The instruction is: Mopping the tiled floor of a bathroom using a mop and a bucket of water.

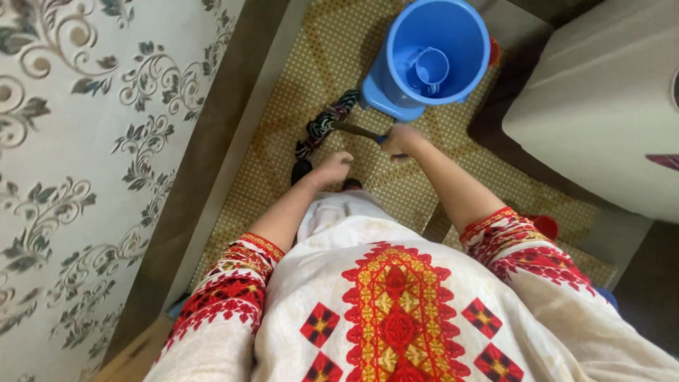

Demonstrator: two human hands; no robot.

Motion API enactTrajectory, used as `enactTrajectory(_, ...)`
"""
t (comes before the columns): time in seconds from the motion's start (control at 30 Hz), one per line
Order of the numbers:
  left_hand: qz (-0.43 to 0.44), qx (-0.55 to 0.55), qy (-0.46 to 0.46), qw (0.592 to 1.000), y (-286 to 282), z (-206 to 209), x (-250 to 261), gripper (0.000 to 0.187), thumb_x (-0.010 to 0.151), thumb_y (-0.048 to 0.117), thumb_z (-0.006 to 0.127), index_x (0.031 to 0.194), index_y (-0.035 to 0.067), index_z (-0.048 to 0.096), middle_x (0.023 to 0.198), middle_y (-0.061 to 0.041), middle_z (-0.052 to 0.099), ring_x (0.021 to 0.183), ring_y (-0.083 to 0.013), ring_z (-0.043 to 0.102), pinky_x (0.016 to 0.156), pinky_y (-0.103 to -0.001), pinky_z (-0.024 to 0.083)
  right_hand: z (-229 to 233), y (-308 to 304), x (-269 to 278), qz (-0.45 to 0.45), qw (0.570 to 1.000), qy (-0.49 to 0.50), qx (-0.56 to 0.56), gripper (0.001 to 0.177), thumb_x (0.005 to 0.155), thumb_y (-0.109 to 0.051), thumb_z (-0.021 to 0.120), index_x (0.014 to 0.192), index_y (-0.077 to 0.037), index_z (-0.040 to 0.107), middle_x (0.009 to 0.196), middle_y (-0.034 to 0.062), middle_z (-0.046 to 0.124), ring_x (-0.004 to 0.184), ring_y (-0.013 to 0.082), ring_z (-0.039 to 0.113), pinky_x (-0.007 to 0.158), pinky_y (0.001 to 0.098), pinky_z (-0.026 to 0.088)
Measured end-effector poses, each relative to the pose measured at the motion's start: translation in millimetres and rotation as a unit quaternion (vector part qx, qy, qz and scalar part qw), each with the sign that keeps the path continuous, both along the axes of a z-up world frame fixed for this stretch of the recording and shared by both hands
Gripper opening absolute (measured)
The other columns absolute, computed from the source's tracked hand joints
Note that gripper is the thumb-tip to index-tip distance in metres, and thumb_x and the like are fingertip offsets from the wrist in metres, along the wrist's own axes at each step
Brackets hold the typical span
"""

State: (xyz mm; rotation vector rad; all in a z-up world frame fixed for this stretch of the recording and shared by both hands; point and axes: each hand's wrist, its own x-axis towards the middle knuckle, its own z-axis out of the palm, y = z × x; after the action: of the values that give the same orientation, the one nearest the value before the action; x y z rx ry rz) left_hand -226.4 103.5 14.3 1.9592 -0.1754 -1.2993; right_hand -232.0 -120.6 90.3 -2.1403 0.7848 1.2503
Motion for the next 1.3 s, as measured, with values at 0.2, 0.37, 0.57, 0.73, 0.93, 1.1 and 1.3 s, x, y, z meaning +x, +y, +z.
enactTrajectory(0.2, 0.052, -0.002, -0.09, 0.995, 49, -31, 6, 0.043, 0.096, 0.011, 0.052, 0.138, 0.006, 0.06, 0.134, -0.016, 0.066, 0.123, -0.0286, 0.063, 0.103, -0.038, 0.048, -64, -5, 17, -0.101, 0.977, 0.014, 0.188, 0.019, 0.095, -0.02, 0.073, 0.091, -0.001, 0.069, 0.078, 0.007, 0.07, 0.063, 0.0151, 0.061, 0.052, 0.0298, 0.049)
enactTrajectory(0.37, 0.086, 0.0, -0.074, 0.994, 85, -39, 13, 0.048, 0.093, 0.007, 0.052, 0.14, 0.005, 0.059, 0.138, -0.017, 0.063, 0.126, -0.0295, 0.059, 0.106, -0.038, 0.045, -70, 19, 80, -0.124, 0.975, -0.007, 0.185, 0.013, 0.093, -0.012, 0.071, 0.083, -0.005, 0.068, 0.073, 0.0047, 0.063, 0.062, 0.0136, 0.058, 0.052, 0.0292, 0.047)
enactTrajectory(0.57, 0.142, -0.038, -0.063, 0.987, 113, -56, 49, 0.056, 0.088, 0.001, 0.05, 0.143, 0.005, 0.056, 0.133, -0.019, 0.068, 0.119, -0.0294, 0.065, 0.103, -0.037, 0.05, 7, 69, 139, -0.042, 0.982, -0.051, 0.177, 0.012, 0.09, -0.008, 0.072, 0.079, -0.003, 0.068, 0.071, 0.0039, 0.064, 0.063, 0.0136, 0.059, 0.053, 0.0289, 0.048)
enactTrajectory(0.73, 0.152, -0.063, -0.084, 0.983, 125, -27, 90, 0.061, 0.087, -0.002, 0.05, 0.147, 0.007, 0.053, 0.128, -0.016, 0.069, 0.118, -0.0266, 0.065, 0.101, -0.036, 0.05, 9, 113, 165, -0.087, 0.972, -0.076, 0.205, 0.014, 0.093, -0.01, 0.065, 0.082, -0.003, 0.069, 0.072, 0.0051, 0.068, 0.064, 0.0128, 0.061, 0.053, 0.028, 0.046)
enactTrajectory(0.93, 0.202, -0.036, -0.049, 0.977, 117, -6, 104, 0.07, 0.087, -0.004, 0.048, 0.155, 0.012, 0.04, 0.127, -0.012, 0.062, 0.114, -0.0272, 0.062, 0.095, -0.039, 0.052, -86, 120, 149, 0.029, 0.991, -0.103, 0.076, 0.029, 0.102, -0.017, 0.058, 0.089, 0.005, 0.073, 0.081, 0.0192, 0.071, 0.064, 0.0269, 0.061, 0.051, 0.0416, 0.046)
enactTrajectory(1.1, 0.153, -0.013, -0.036, 0.987, 97, -51, 94, 0.063, 0.092, 0.002, 0.049, 0.154, 0.01, 0.043, 0.127, -0.014, 0.066, 0.113, -0.0254, 0.063, 0.097, -0.038, 0.049, -143, 44, 138, 0.374, 0.91, -0.156, -0.092, 0.027, 0.086, -0.002, 0.06, 0.105, 0.002, 0.079, 0.097, 0.0271, 0.073, 0.079, 0.0415, 0.066, 0.06, 0.0495, 0.053)
enactTrajectory(1.3, 0.147, 0.004, -0.02, 0.989, 25, -32, 103, 0.055, 0.093, 0.005, 0.049, 0.149, 0.008, 0.049, 0.125, -0.017, 0.067, 0.109, -0.0285, 0.066, 0.093, -0.041, 0.052, -35, 6, 116, 0.207, 0.976, -0.019, -0.063, 0.047, 0.094, 0.003, 0.048, 0.135, -0.015, 0.062, 0.095, 0.0273, 0.074, 0.073, 0.0431, 0.069, 0.059, 0.0522, 0.048)
